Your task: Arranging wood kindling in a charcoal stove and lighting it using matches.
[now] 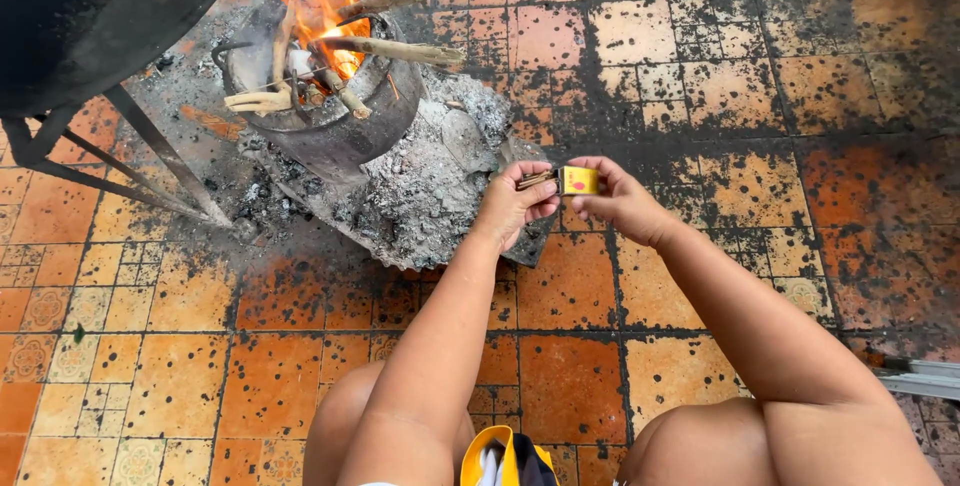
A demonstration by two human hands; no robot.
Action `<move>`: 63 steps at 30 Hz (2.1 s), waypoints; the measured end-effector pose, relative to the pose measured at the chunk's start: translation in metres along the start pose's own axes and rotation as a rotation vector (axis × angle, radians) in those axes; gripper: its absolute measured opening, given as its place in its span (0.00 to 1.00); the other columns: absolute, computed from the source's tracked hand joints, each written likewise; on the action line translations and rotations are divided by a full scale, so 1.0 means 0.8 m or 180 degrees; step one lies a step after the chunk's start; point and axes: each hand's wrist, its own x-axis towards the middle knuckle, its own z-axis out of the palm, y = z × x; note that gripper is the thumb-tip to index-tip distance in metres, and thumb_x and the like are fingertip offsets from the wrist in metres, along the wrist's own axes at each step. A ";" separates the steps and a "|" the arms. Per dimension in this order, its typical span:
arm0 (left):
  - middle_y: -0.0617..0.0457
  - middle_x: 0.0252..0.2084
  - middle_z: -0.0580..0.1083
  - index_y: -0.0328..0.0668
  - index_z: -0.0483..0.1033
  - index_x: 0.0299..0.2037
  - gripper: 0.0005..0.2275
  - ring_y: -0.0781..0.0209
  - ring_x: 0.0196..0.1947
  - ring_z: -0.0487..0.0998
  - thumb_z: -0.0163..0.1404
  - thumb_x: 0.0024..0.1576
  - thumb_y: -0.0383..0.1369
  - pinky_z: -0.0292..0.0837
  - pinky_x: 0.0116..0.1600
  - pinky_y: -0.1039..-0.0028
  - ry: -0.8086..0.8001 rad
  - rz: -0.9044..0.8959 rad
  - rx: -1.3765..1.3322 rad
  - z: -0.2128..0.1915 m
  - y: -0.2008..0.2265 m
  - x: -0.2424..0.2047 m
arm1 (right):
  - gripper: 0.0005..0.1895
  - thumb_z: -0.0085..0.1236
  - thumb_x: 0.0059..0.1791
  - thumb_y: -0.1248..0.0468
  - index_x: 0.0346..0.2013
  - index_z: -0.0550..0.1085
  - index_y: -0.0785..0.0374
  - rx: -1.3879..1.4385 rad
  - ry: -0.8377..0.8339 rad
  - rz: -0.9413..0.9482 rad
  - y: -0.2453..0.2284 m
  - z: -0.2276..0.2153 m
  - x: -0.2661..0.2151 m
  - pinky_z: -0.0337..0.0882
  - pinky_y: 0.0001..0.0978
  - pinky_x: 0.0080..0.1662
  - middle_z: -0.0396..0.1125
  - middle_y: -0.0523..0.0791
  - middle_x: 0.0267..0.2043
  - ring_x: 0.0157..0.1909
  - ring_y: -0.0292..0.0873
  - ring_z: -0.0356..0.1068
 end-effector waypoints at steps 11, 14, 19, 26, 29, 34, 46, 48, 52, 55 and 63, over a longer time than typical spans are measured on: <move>0.41 0.42 0.79 0.39 0.77 0.49 0.14 0.50 0.31 0.85 0.61 0.54 0.22 0.88 0.36 0.71 0.0095 -0.0091 0.0250 0.002 -0.011 0.011 | 0.30 0.66 0.48 0.70 0.61 0.61 0.61 -0.1026 0.0292 -0.0394 0.032 0.002 0.005 0.73 0.21 0.35 0.64 0.46 0.46 0.42 0.38 0.71; 0.43 0.42 0.78 0.40 0.77 0.50 0.14 0.49 0.32 0.85 0.60 0.54 0.22 0.88 0.36 0.70 0.0094 -0.0087 0.0235 0.007 -0.007 0.003 | 0.27 0.63 0.48 0.70 0.58 0.61 0.59 -0.0859 0.0403 -0.0271 0.010 0.025 -0.008 0.69 0.20 0.34 0.62 0.44 0.44 0.38 0.35 0.66; 0.43 0.42 0.79 0.42 0.76 0.50 0.13 0.52 0.30 0.85 0.57 0.56 0.24 0.88 0.36 0.71 0.0134 -0.0169 0.0464 0.013 -0.015 0.006 | 0.17 0.59 0.52 0.63 0.53 0.64 0.59 -0.0395 0.0755 -0.0062 0.000 0.034 -0.008 0.62 0.17 0.28 0.60 0.42 0.38 0.30 0.31 0.62; 0.43 0.35 0.81 0.48 0.76 0.48 0.13 0.55 0.25 0.83 0.45 0.65 0.45 0.85 0.28 0.74 0.0377 -0.0293 0.0587 0.020 -0.024 0.010 | 0.23 0.70 0.44 0.69 0.48 0.67 0.62 -0.0728 0.1059 -0.0019 0.005 0.032 0.000 0.60 0.17 0.22 0.65 0.43 0.32 0.23 0.31 0.63; 0.42 0.36 0.80 0.46 0.75 0.47 0.08 0.57 0.23 0.82 0.53 0.62 0.37 0.83 0.25 0.77 0.0499 -0.0209 0.0673 0.025 -0.026 0.010 | 0.17 0.64 0.49 0.64 0.48 0.67 0.60 -0.0573 0.1089 0.0145 0.000 0.041 -0.001 0.60 0.18 0.23 0.63 0.42 0.32 0.24 0.31 0.62; 0.43 0.34 0.78 0.44 0.75 0.48 0.08 0.57 0.22 0.81 0.54 0.62 0.36 0.83 0.23 0.79 0.0592 -0.0162 0.0650 0.021 -0.034 0.012 | 0.18 0.63 0.51 0.58 0.49 0.66 0.59 -0.0313 0.1140 0.0316 0.006 0.044 0.002 0.60 0.19 0.23 0.61 0.42 0.33 0.24 0.31 0.61; 0.44 0.38 0.79 0.44 0.76 0.47 0.14 0.57 0.23 0.82 0.59 0.59 0.42 0.84 0.24 0.76 0.0218 -0.0472 0.0423 0.011 -0.031 0.020 | 0.18 0.66 0.47 0.64 0.45 0.67 0.62 -0.0626 0.1363 0.0321 0.010 0.037 0.004 0.58 0.19 0.21 0.66 0.45 0.30 0.21 0.30 0.60; 0.44 0.37 0.79 0.43 0.76 0.47 0.14 0.57 0.23 0.82 0.57 0.60 0.44 0.84 0.24 0.76 0.0258 -0.0484 0.0339 0.007 -0.035 0.022 | 0.17 0.66 0.48 0.63 0.45 0.68 0.61 -0.0616 0.1365 0.0343 0.007 0.041 0.003 0.58 0.19 0.21 0.66 0.45 0.30 0.21 0.30 0.60; 0.42 0.39 0.78 0.42 0.74 0.53 0.16 0.54 0.27 0.84 0.59 0.55 0.30 0.86 0.30 0.74 -0.0015 -0.0573 0.0197 -0.006 -0.036 0.025 | 0.17 0.65 0.49 0.60 0.46 0.67 0.61 -0.0638 0.1364 0.0388 -0.001 0.043 0.001 0.58 0.18 0.22 0.63 0.43 0.29 0.21 0.30 0.60; 0.41 0.44 0.78 0.38 0.71 0.60 0.23 0.53 0.32 0.85 0.54 0.53 0.18 0.88 0.37 0.72 -0.0282 -0.0626 0.0202 -0.005 -0.023 0.016 | 0.17 0.65 0.49 0.60 0.45 0.68 0.61 -0.0668 0.1355 0.0375 -0.001 0.039 0.001 0.58 0.18 0.21 0.63 0.44 0.29 0.21 0.30 0.60; 0.41 0.50 0.76 0.36 0.68 0.64 0.25 0.52 0.38 0.85 0.51 0.55 0.15 0.87 0.44 0.69 -0.0493 -0.0702 0.0258 -0.002 -0.008 0.003 | 0.16 0.65 0.50 0.58 0.45 0.69 0.61 -0.0769 0.1314 0.0345 0.003 0.032 0.000 0.57 0.17 0.22 0.61 0.43 0.28 0.22 0.31 0.60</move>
